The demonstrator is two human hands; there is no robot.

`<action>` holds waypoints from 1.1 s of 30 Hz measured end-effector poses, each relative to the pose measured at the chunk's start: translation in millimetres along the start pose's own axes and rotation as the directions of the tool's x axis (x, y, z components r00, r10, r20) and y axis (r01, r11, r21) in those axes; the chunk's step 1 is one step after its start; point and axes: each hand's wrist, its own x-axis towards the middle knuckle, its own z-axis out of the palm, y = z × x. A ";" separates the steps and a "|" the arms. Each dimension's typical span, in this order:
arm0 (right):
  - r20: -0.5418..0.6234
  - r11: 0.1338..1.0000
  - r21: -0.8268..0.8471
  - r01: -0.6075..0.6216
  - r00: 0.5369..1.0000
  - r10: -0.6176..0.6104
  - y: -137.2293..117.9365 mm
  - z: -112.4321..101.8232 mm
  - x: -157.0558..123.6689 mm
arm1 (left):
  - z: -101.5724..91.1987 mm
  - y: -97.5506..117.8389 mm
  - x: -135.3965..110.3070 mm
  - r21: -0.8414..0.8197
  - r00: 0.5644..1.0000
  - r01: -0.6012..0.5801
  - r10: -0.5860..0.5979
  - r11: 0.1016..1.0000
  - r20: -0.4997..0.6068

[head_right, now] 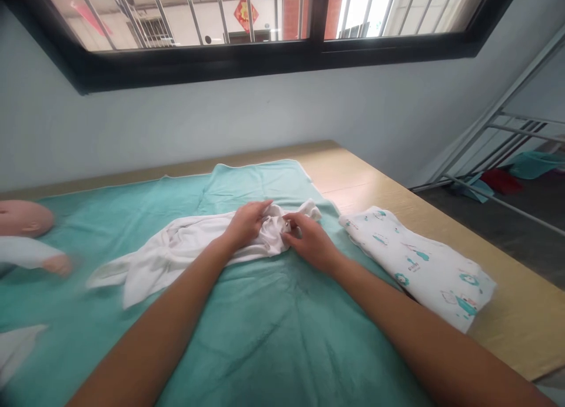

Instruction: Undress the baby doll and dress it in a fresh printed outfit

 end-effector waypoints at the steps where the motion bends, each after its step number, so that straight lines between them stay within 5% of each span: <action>1: -0.034 1.000 -0.010 0.017 0.999 -0.018 -0.9 -2.7 0.4 | 0.0 -0.1 -0.3 -0.012 1.000 -0.002 0.001 1.000 -0.010; 5: -0.199 0.997 0.076 0.021 0.980 -0.005 -10.1 -15.5 -0.1 | -1.3 0.0 -2.2 -0.016 0.999 -0.012 0.011 1.000 -0.043; 10: -0.056 0.966 0.220 -0.134 0.987 0.150 -16.1 -16.6 -1.4 | -4.3 4.4 -4.3 0.101 0.997 -0.035 0.042 0.994 -0.068; 15: 0.149 0.977 0.012 -0.213 0.966 0.209 -15.6 -18.4 -1.4 | -8.0 8.3 -4.4 0.065 0.987 -0.023 0.033 0.998 -0.159; 20: 0.072 0.963 -0.107 -0.246 0.964 0.254 -23.8 -25.8 -3.2 | -14.9 2.7 0.5 -0.209 0.987 0.103 -0.126 0.972 -0.100; 26: -0.063 0.947 0.197 -0.254 0.960 0.271 -34.9 -24.1 -9.4 | -29.0 -3.9 6.1 -0.353 0.948 0.105 -0.201 0.930 -0.248; 33: 0.126 0.814 0.512 -0.276 0.961 0.246 -53.4 -21.2 -26.4 | -43.7 -6.3 4.0 -0.087 0.850 0.030 -0.071 0.996 -0.522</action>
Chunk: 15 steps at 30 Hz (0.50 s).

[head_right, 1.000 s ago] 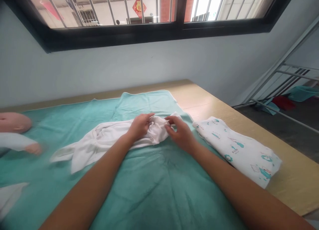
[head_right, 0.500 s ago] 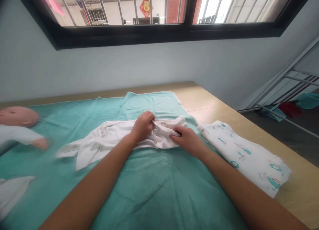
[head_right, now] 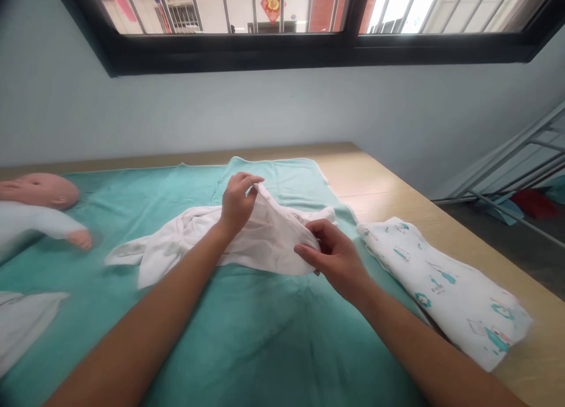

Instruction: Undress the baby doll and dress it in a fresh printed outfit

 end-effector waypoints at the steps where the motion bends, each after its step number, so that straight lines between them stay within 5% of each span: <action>1: 0.009 1.000 0.029 -0.011 1.000 0.010 -1.3 2.2 -2.0 | -1.7 0.7 0.6 0.015 0.999 0.024 -0.024 1.000 -0.024; 4: 0.031 0.996 0.079 -0.046 0.999 0.044 -4.4 9.2 -6.5 | -4.1 5.9 2.2 -0.055 0.975 0.221 -0.222 0.974 -0.008; 7: 0.064 0.998 0.041 -0.054 0.997 0.052 -5.2 16.3 -11.3 | -0.8 14.7 2.7 -0.356 0.858 0.512 -0.447 0.782 0.254; 10: 0.130 0.996 -0.074 0.051 0.991 -0.041 -3.4 23.1 -17.1 | 6.3 22.5 1.2 -0.561 0.741 0.671 -0.455 0.485 0.493; 15: 0.265 0.883 -0.288 0.370 0.917 -0.297 6.0 34.7 -21.6 | 12.8 21.8 -2.8 -0.612 0.613 0.770 -0.477 0.181 0.630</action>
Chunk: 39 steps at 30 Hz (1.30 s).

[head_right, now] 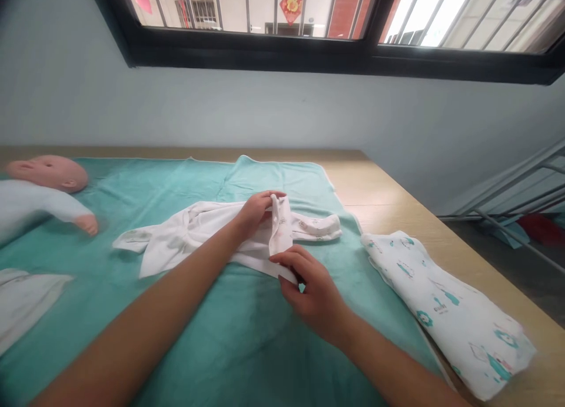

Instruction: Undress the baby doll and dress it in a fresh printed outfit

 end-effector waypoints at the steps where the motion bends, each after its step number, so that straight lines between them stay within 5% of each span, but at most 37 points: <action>1: -0.004 0.998 -0.051 0.042 0.999 -0.042 1.3 3.1 0.2 | -2.2 -0.6 1.1 -0.080 1.000 0.021 -0.021 0.997 -0.010; 5: -0.036 0.945 -0.245 0.217 0.972 -0.232 3.7 15.2 3.3 | -13.8 0.5 6.1 -0.310 0.995 0.033 -0.060 0.950 -0.078; 8: -0.016 0.909 -0.289 0.299 0.948 -0.317 3.7 22.9 5.4 | -21.2 4.4 7.1 -0.309 0.993 0.017 -0.053 0.951 -0.107; 13: 0.089 0.941 -0.179 0.289 0.957 -0.277 9.0 29.3 6.2 | -33.7 8.0 6.8 0.037 0.982 0.040 -0.033 0.999 -0.184; 22: 0.271 0.896 -0.249 0.367 0.915 -0.299 8.1 33.4 4.4 | -52.8 0.1 6.7 0.450 0.974 -0.057 0.149 0.891 -0.172; 26: 0.384 0.831 -0.333 0.445 0.869 -0.311 7.9 35.7 4.3 | -52.4 2.4 4.5 0.721 0.954 -0.238 0.295 0.651 0.048; 31: 0.234 0.771 -0.559 0.305 0.950 -0.206 10.0 26.9 4.7 | -58.5 10.9 -4.9 0.892 0.925 -0.244 0.368 0.381 0.096; 36: 0.102 0.754 -0.640 0.144 0.990 -0.102 16.0 10.3 5.1 | -73.9 23.6 -68.6 0.953 0.894 -0.260 0.411 0.154 0.178; 39: 0.014 0.808 -0.588 -0.017 0.999 0.031 16.7 2.8 7.4 | -87.6 25.3 -116.1 0.954 0.939 -0.283 0.230 0.094 0.256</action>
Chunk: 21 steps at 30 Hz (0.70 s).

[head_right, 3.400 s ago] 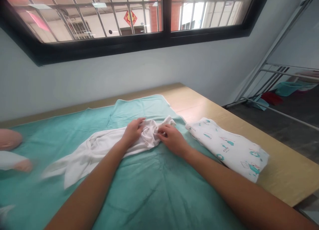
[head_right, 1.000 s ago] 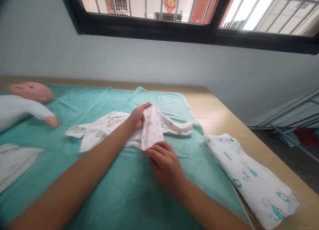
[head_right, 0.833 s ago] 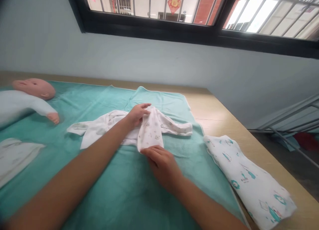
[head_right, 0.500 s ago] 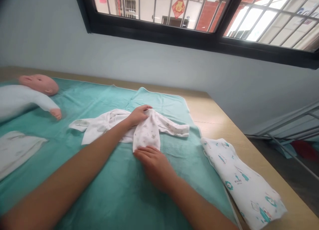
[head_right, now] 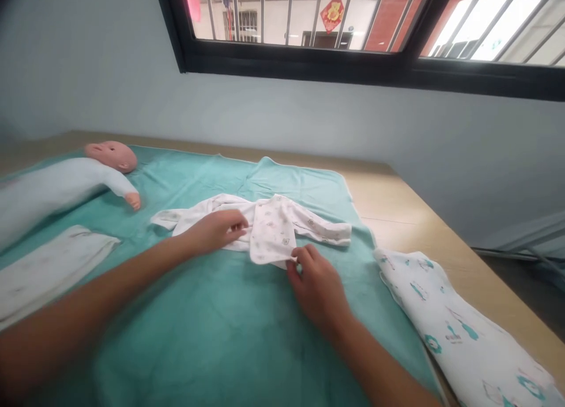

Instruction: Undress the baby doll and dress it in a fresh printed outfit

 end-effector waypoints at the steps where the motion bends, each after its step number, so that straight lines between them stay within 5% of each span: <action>1: 0.018 0.998 0.008 -0.059 0.998 0.059 1.0 -1.6 1.2 | -1.6 -1.2 -13.4 0.037 0.998 -0.022 0.020 0.999 0.055; 6: 0.128 0.970 -0.155 -0.185 0.970 0.205 2.3 -5.6 4.6 | 8.4 -15.6 -48.3 0.296 0.994 -0.098 0.105 0.950 -0.008; 13: 0.162 0.975 -0.220 -0.035 0.984 0.072 -2.8 -5.6 -0.2 | 17.6 -32.3 -55.9 0.363 0.975 -0.183 0.216 0.914 -0.054; 21: 0.095 0.977 -0.195 0.085 0.993 -0.068 -0.9 -15.7 -3.3 | -18.7 3.1 -72.8 0.285 0.991 -0.114 0.129 0.952 -0.032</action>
